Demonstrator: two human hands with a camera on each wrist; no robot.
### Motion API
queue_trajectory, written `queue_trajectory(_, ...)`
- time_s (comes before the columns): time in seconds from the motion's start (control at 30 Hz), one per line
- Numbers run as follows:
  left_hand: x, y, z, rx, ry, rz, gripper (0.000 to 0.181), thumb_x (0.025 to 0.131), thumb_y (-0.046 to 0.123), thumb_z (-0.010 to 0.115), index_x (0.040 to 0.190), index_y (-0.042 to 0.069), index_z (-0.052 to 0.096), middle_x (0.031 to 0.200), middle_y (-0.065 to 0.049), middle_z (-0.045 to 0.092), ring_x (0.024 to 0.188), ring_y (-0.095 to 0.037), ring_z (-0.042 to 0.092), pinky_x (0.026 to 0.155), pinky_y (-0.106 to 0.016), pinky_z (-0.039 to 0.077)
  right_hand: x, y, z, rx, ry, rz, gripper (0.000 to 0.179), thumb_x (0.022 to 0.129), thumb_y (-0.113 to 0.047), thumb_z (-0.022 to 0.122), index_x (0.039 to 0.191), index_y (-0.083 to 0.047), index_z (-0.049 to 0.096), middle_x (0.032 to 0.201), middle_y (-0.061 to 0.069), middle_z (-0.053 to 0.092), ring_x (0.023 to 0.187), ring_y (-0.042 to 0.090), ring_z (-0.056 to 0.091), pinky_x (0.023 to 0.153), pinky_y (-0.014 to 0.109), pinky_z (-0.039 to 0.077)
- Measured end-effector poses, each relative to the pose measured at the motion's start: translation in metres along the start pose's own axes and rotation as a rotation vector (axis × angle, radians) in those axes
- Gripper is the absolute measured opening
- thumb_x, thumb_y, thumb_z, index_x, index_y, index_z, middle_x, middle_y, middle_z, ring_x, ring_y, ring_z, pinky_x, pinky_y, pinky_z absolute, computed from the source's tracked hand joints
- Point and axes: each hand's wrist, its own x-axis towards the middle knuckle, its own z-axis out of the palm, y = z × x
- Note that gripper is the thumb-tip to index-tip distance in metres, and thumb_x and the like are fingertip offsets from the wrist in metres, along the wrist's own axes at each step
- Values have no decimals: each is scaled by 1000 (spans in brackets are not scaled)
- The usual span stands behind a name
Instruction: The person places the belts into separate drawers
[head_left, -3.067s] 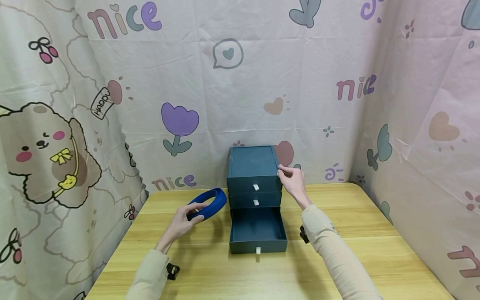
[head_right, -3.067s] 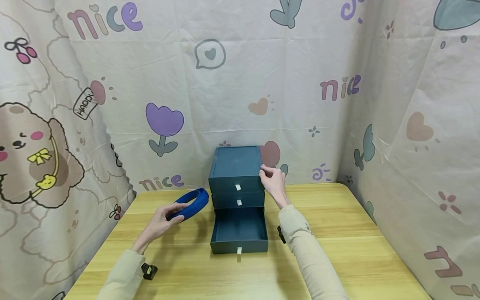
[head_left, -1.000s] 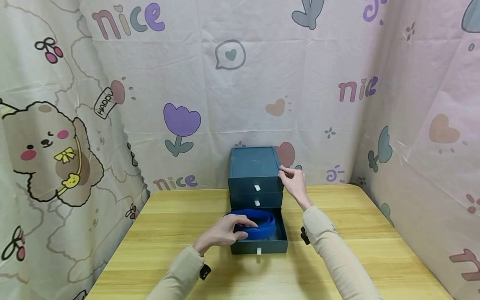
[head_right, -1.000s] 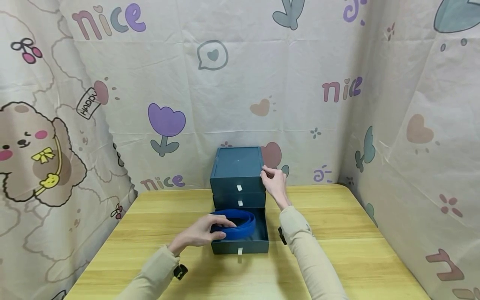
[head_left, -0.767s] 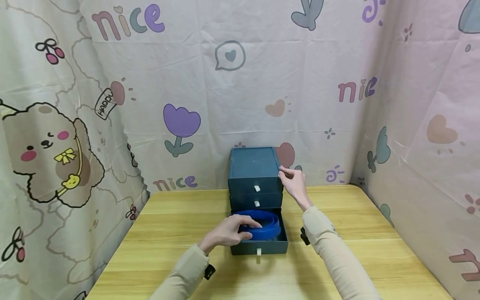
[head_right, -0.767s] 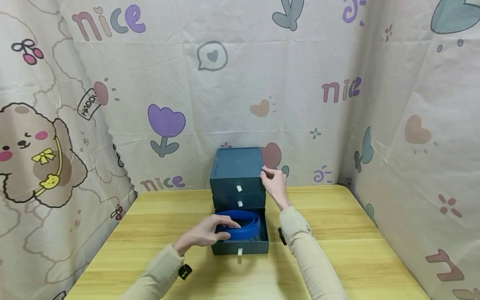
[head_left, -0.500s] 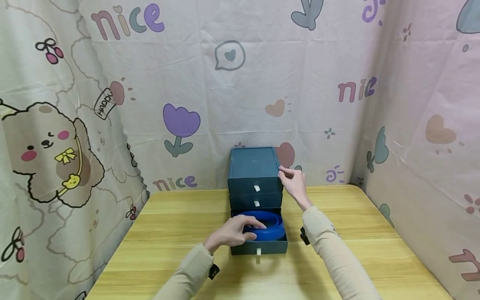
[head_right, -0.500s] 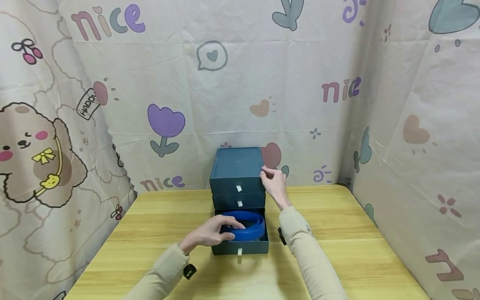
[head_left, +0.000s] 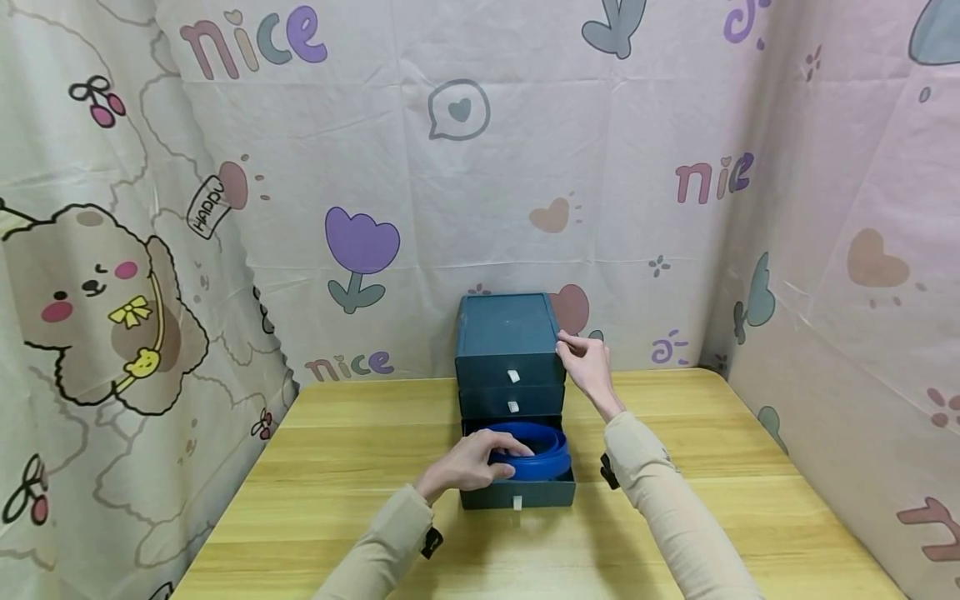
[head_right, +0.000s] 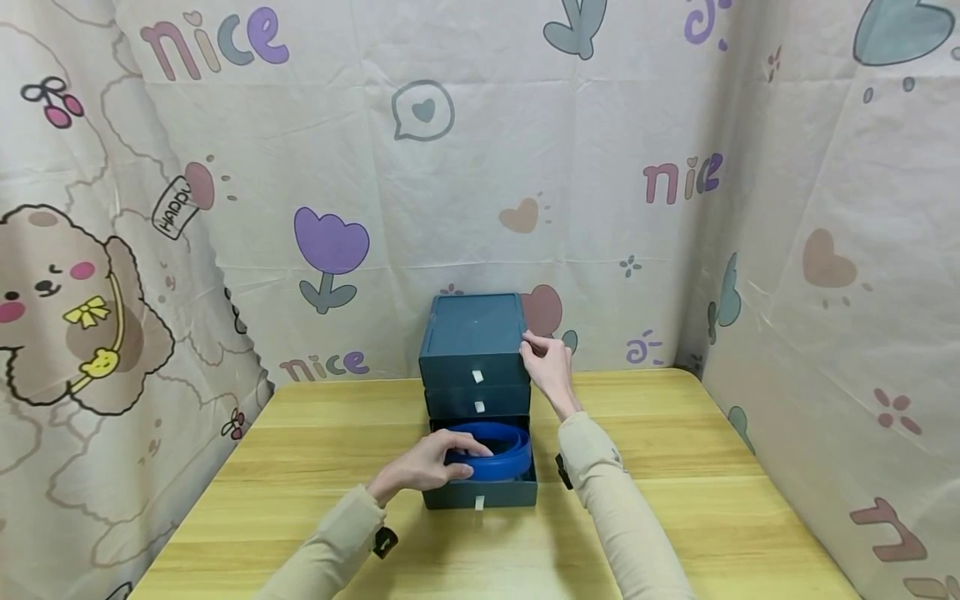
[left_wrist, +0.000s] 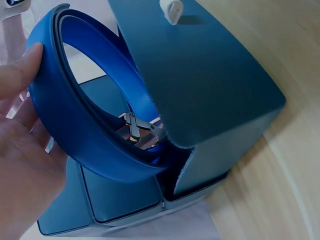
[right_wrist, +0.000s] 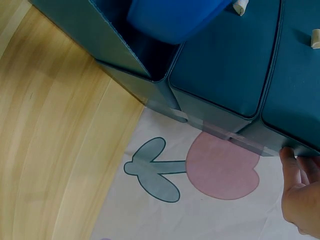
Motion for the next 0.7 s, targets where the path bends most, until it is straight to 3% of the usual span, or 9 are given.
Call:
queue_trajectory(0.27,4,-8,5,28,15,-27,28,96,10,66,123,16,72,120,-2,71,94,-9,53,82,-22,44,0,1,0,-2,-5,-4,34,98,-25,62,129,-12,70,134,7,68,110,27,72,78,18,53)
queue_trajectory(0.7,14,-27,14,80,43,-76,28,96,11,67,122,18,73,122,0,72,89,-7,50,76,-21,42,4,7,-1,17,-6,-3,34,97,-24,63,128,-12,71,133,7,68,108,27,72,69,14,48)
